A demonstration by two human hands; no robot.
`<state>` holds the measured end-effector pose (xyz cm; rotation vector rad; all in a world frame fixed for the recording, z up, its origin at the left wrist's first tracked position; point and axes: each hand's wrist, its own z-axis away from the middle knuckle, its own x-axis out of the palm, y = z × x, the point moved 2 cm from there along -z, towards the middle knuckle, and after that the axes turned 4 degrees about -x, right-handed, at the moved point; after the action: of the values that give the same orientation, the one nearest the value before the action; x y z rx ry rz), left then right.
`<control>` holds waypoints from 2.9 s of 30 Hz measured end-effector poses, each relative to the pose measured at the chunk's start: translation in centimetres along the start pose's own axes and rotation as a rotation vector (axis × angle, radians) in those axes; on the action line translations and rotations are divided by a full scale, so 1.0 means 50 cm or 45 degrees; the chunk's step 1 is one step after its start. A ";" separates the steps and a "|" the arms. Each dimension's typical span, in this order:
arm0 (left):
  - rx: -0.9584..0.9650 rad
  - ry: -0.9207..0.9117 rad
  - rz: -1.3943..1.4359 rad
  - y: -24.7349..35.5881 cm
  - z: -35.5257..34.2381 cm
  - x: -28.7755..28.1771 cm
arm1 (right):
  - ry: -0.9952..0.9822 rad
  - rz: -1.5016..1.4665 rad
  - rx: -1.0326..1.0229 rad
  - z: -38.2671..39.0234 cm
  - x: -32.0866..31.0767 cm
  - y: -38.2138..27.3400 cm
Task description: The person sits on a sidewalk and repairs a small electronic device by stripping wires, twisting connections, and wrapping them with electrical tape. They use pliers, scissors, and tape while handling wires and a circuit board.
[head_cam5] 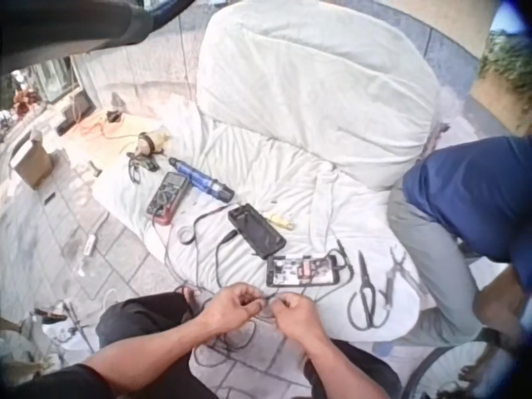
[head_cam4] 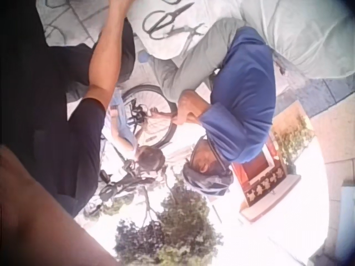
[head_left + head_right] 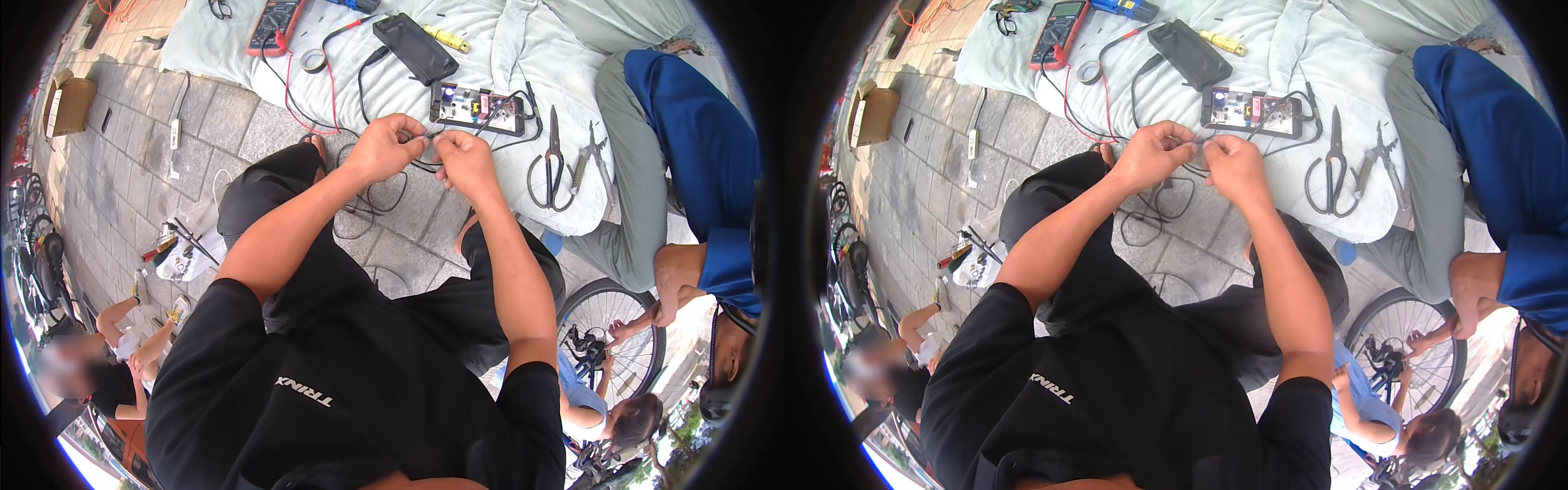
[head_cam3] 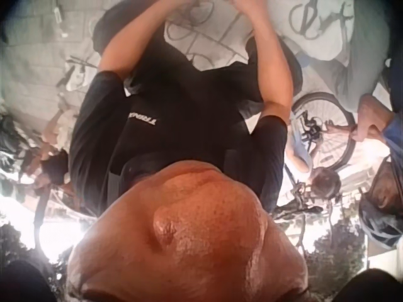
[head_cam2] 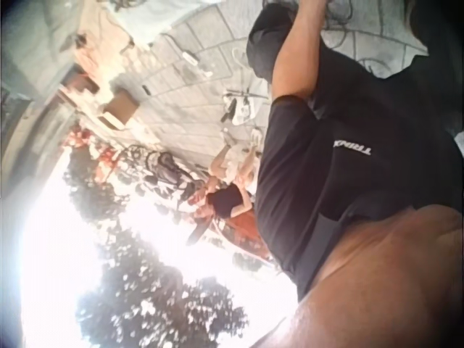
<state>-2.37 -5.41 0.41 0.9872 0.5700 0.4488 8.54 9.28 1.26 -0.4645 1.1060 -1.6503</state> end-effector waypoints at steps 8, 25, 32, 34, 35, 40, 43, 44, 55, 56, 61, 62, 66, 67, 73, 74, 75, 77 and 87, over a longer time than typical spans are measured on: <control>0.097 0.051 0.010 0.000 -0.007 0.006 | -0.024 -0.367 0.122 -0.009 0.008 0.008; 0.338 0.167 -0.080 -0.017 -0.027 0.030 | 0.114 -0.388 0.123 -0.012 0.015 0.010; 0.129 0.066 0.000 -0.049 -0.048 0.011 | 0.052 -0.444 0.017 -0.026 0.026 0.019; 0.093 0.013 0.050 -0.040 -0.047 0.015 | 0.067 -0.482 0.019 -0.020 0.021 0.026; 0.055 0.003 0.094 -0.034 -0.046 0.017 | 0.075 -0.500 0.023 -0.016 0.018 0.024; -0.035 -0.061 0.204 -0.039 -0.053 0.005 | 0.094 -0.532 0.025 -0.018 0.019 0.024; -0.020 -0.071 0.166 -0.040 -0.058 0.002 | 0.089 -0.516 0.013 -0.027 0.024 0.027; 0.012 -0.078 0.183 -0.048 -0.062 0.003 | 0.100 -0.494 0.015 -0.027 0.026 0.030; -0.009 -0.052 0.184 -0.074 -0.081 0.003 | -0.049 0.204 0.013 0.037 -0.004 -0.012; -0.012 -0.064 0.186 -0.073 -0.080 0.010 | -0.027 0.284 0.002 0.039 -0.007 -0.007; -0.042 -0.028 0.252 -0.077 -0.081 -0.004 | -0.008 0.791 -0.229 0.055 -0.012 -0.064; -0.036 -0.035 0.271 -0.068 -0.074 -0.009 | -0.006 0.751 -0.252 0.064 -0.015 -0.088; 0.078 0.006 0.276 -0.025 -0.052 0.021 | 0.099 0.594 -0.469 0.057 -0.021 -0.125; 0.047 -0.011 0.252 -0.017 -0.051 0.031 | 0.084 0.554 -0.396 0.060 -0.022 -0.148; 0.363 0.053 -0.191 -0.017 -0.048 0.008 | 0.034 0.862 -0.726 -0.046 0.116 -0.236; 0.487 0.082 -0.295 -0.035 -0.061 0.018 | -0.010 0.924 -0.771 -0.066 0.143 -0.248; 0.427 0.055 -0.277 -0.048 -0.074 0.029 | -0.042 0.980 -0.815 -0.092 0.167 -0.259; 0.302 -0.010 -0.247 -0.064 -0.075 0.054 | -0.107 1.098 -0.862 -0.136 0.212 -0.279; 0.439 0.049 -0.314 -0.056 -0.071 0.046 | -0.232 1.382 -0.793 -0.234 0.289 -0.275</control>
<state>-2.57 -3.09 -4.09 1.2194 0.8108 0.1507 -13.15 1.71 3.84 -0.2902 1.3683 -0.3048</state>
